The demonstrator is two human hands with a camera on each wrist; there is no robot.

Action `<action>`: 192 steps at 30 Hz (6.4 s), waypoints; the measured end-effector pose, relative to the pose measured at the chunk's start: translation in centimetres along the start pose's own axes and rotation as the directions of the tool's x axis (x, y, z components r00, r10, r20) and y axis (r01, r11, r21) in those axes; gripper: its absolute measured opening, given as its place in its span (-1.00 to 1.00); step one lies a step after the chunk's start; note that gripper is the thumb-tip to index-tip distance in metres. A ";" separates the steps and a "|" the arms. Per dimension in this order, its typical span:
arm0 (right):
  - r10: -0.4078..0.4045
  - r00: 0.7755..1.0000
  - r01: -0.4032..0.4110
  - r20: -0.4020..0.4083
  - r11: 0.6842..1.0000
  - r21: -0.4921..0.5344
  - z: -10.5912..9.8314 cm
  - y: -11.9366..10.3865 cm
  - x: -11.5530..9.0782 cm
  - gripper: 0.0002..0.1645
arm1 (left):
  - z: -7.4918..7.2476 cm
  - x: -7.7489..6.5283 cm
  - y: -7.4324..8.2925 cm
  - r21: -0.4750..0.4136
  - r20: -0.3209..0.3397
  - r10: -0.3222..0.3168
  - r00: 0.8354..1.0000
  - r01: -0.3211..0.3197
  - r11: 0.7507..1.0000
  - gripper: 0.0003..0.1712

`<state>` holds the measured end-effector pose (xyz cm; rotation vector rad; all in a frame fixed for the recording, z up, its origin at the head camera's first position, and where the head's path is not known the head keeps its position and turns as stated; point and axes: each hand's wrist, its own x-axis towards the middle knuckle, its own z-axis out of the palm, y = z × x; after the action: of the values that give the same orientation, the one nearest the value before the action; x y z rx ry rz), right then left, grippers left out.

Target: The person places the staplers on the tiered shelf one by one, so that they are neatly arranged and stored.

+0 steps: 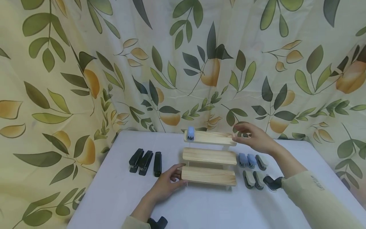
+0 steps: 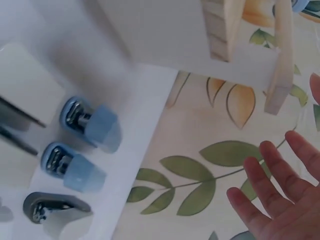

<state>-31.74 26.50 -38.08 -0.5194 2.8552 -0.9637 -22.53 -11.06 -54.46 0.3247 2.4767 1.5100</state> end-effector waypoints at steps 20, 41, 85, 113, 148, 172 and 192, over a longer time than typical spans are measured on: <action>0.096 0.994 -0.093 0.049 0.994 -0.047 0.5 3.5 -0.8 -0.08 | -0.2 -0.1 -0.1 -0.001 0.008 0.009 1.000 -0.009 1.000 -0.28; 0.178 0.973 -0.165 0.144 0.981 -0.098 2.0 6.4 -0.6 0.00 | -0.2 0.0 0.1 -0.004 0.005 -0.018 1.000 0.018 1.000 -0.26; 0.244 0.936 -0.205 0.254 0.964 -0.169 4.4 8.9 -0.3 -0.07 | -0.2 0.0 -0.1 0.002 0.002 -0.025 1.000 0.025 1.000 -0.26; 0.245 0.950 -0.207 0.196 0.959 -0.193 5.1 8.5 -0.4 -0.02 | -0.4 0.0 0.0 -0.012 0.011 -0.018 1.000 0.018 1.000 -0.27; 0.188 0.977 -0.173 0.103 0.975 -0.137 4.6 8.3 -1.8 -0.08 | -0.1 -0.3 0.1 0.007 0.007 -0.010 1.000 0.010 1.000 -0.28; 0.092 0.996 -0.092 0.002 0.994 -0.066 1.8 5.6 -1.7 -0.05 | -0.3 -0.1 0.4 0.023 0.001 0.006 1.000 -0.006 1.000 -0.28; 0.080 0.996 -0.080 -0.025 0.997 0.006 -0.6 3.7 -1.5 -0.03 | -0.2 -0.2 0.3 0.020 -0.003 0.002 1.000 -0.002 1.000 -0.29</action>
<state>-31.48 30.13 -39.88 -0.3914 2.8708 -0.9702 -22.42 -11.14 -54.12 0.3292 2.4961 1.4880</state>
